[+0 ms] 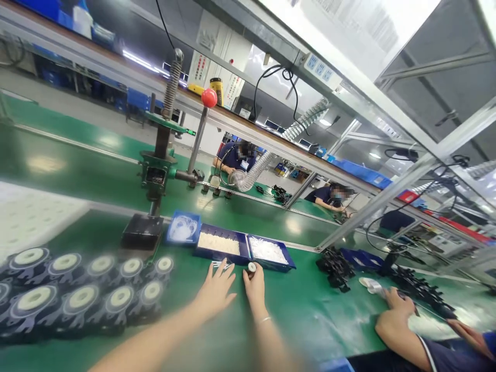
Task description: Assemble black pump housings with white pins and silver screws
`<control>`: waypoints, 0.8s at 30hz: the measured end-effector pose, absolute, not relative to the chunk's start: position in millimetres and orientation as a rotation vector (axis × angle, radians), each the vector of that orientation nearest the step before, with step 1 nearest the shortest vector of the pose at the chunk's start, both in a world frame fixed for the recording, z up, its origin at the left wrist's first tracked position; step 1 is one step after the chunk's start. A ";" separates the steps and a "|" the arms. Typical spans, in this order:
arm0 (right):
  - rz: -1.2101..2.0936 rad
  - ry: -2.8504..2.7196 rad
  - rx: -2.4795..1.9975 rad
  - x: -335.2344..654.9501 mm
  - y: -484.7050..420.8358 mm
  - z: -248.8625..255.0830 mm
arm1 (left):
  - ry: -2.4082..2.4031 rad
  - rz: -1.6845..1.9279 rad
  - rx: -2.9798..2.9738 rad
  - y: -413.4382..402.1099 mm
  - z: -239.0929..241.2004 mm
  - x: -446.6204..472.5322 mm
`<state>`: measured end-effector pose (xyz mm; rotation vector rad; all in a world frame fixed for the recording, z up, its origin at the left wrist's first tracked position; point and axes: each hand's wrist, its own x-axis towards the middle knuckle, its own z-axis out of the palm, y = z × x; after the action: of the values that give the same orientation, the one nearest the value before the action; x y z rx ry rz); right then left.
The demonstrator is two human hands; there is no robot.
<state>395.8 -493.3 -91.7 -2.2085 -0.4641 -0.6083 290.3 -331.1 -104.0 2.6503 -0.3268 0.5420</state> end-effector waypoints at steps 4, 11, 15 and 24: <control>-0.585 -0.427 -2.197 394.4 -497.6 -96.6 | -0.362 0.540 2.687 -328.6 -99.8 271.5; -0.389 -0.367 -2.189 389.2 -512.8 -109.1 | -0.469 0.468 2.750 -328.4 -108.8 243.8; -0.286 -0.407 -2.185 365.2 -530.9 -100.9 | -0.467 0.435 2.745 -329.3 -110.6 241.2; -0.058 -0.571 -2.341 319.1 -599.4 -58.9 | -0.519 0.315 2.766 -311.7 -103.4 162.6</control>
<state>319.1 -599.4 -58.9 -2.3409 -0.5709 -0.0577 162.6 -311.7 -103.4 2.7661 -0.5187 0.3149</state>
